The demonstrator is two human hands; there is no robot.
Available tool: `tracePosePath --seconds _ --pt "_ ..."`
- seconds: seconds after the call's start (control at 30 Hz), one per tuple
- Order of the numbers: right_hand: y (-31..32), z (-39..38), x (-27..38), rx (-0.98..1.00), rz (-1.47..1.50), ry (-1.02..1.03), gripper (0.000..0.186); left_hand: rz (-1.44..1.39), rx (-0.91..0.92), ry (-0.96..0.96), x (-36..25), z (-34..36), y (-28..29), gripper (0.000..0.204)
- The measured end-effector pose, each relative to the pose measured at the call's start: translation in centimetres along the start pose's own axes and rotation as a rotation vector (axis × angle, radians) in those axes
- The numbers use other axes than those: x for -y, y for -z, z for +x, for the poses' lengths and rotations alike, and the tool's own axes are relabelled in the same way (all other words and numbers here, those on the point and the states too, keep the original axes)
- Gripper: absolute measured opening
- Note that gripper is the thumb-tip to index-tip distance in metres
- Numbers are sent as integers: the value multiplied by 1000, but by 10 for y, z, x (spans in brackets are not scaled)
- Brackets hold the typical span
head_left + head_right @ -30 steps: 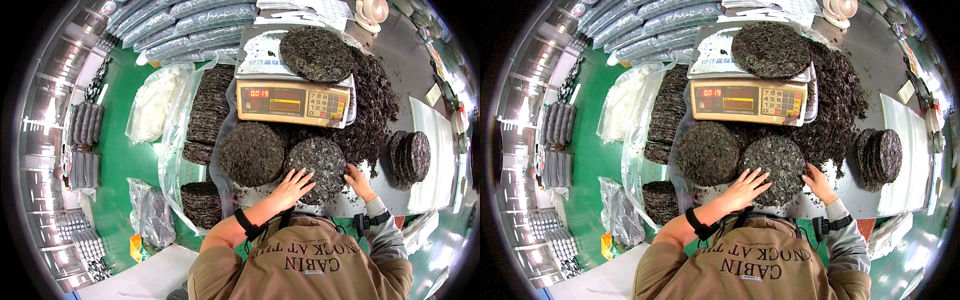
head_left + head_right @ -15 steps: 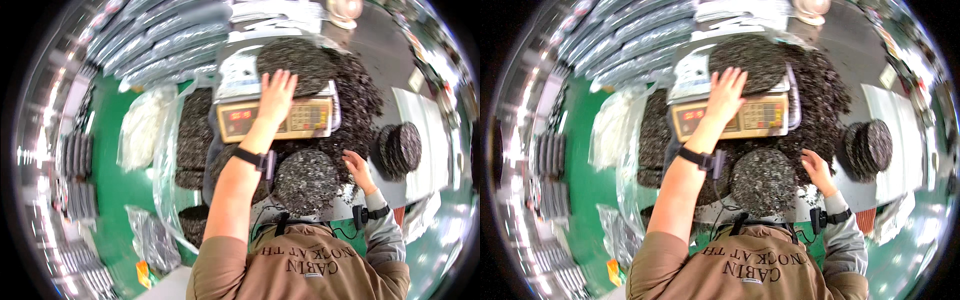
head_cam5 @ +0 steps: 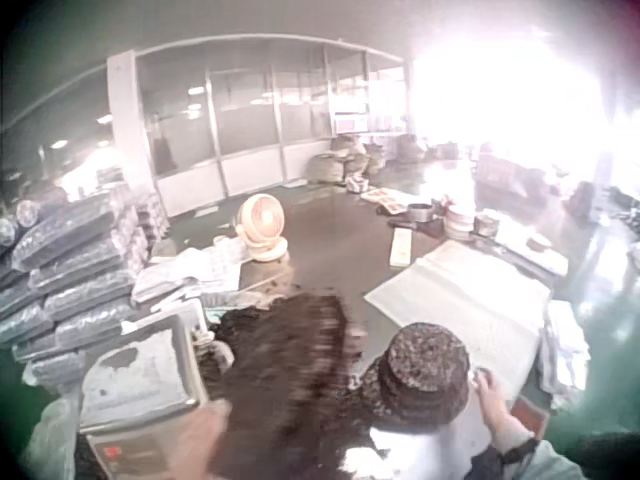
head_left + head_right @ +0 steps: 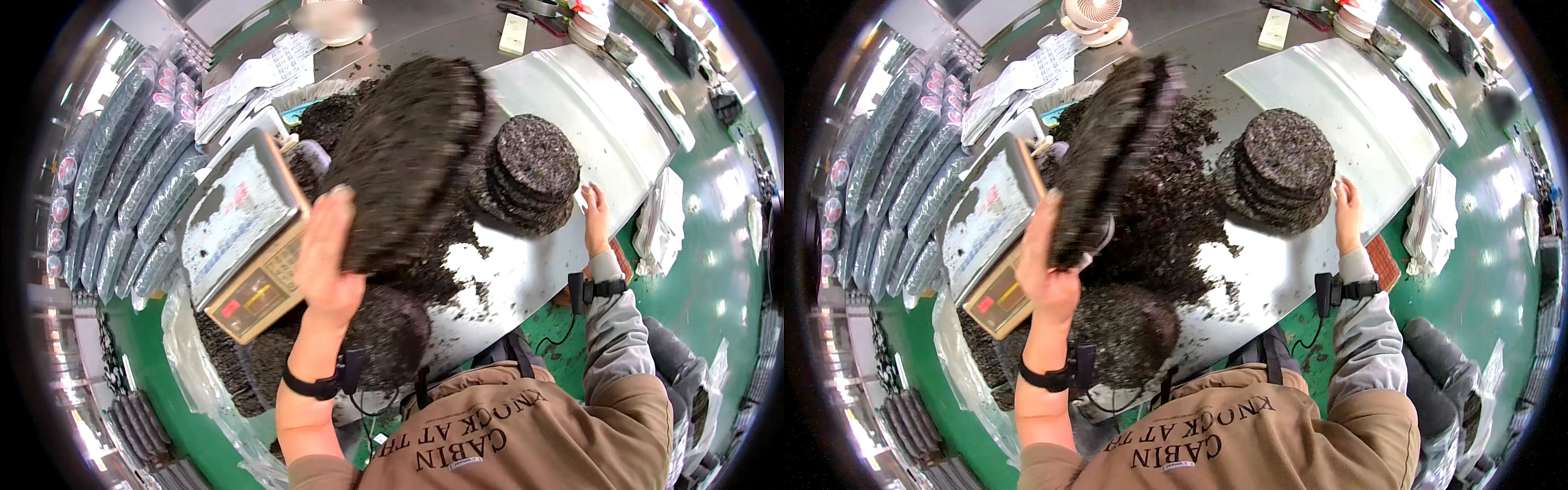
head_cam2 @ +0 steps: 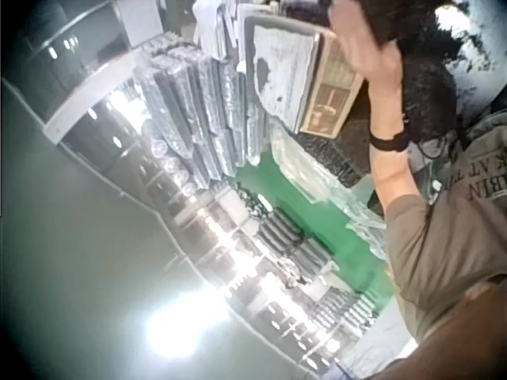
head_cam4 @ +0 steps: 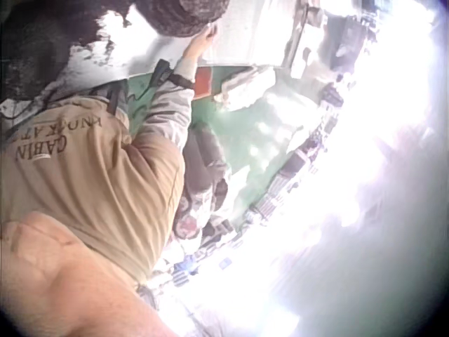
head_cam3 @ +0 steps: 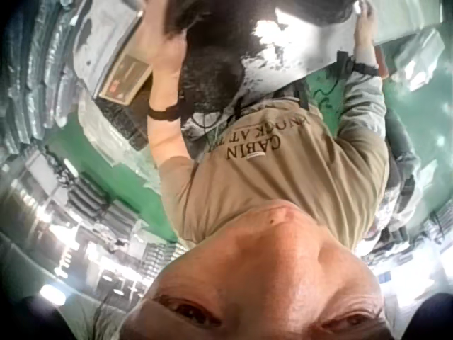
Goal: The person walks through a warehouse carrying a plastic bag, then uses a yellow utility knife to open a large package of dark, round compressed seaweed cakes. They remove the cakes and place them one by one onto a digital scale to weigh them, stacking the weighed cakes on the table.
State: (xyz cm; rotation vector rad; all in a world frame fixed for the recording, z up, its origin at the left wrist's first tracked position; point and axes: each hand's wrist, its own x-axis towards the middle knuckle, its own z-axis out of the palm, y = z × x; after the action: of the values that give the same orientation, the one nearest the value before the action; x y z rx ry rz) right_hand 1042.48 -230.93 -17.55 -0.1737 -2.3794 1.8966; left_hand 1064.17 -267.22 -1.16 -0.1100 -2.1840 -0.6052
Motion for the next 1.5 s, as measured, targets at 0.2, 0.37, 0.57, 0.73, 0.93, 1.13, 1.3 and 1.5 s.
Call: tracePosePath --seconds 0.2,0.37,0.57,0.73,0.93,1.13,1.3,1.5 --pt "20 110 -42 366 188 -250 63 216 261 -382 -29 21 -217 34" --pt "25 150 -72 586 162 -442 72 3 725 2 -54 -5 -307 58" --pt "22 165 -103 659 231 -712 65 -275 89 1415 54 -48 -328 63" --pt "0 157 -140 783 773 -794 47 -726 232 1593 15 -58 -348 72" --pt "-14 153 -88 599 603 -850 55 -540 227 1362 -7 -71 -300 69" --pt "82 153 -152 662 -71 -372 56 -342 581 1258 -101 -164 -140 43" --pt "85 11 -125 1795 -414 -780 38 -552 345 1566 -241 -364 -49 38" --pt "35 -255 -26 2278 -1093 -563 42 -431 62 1632 -414 -535 20 40"
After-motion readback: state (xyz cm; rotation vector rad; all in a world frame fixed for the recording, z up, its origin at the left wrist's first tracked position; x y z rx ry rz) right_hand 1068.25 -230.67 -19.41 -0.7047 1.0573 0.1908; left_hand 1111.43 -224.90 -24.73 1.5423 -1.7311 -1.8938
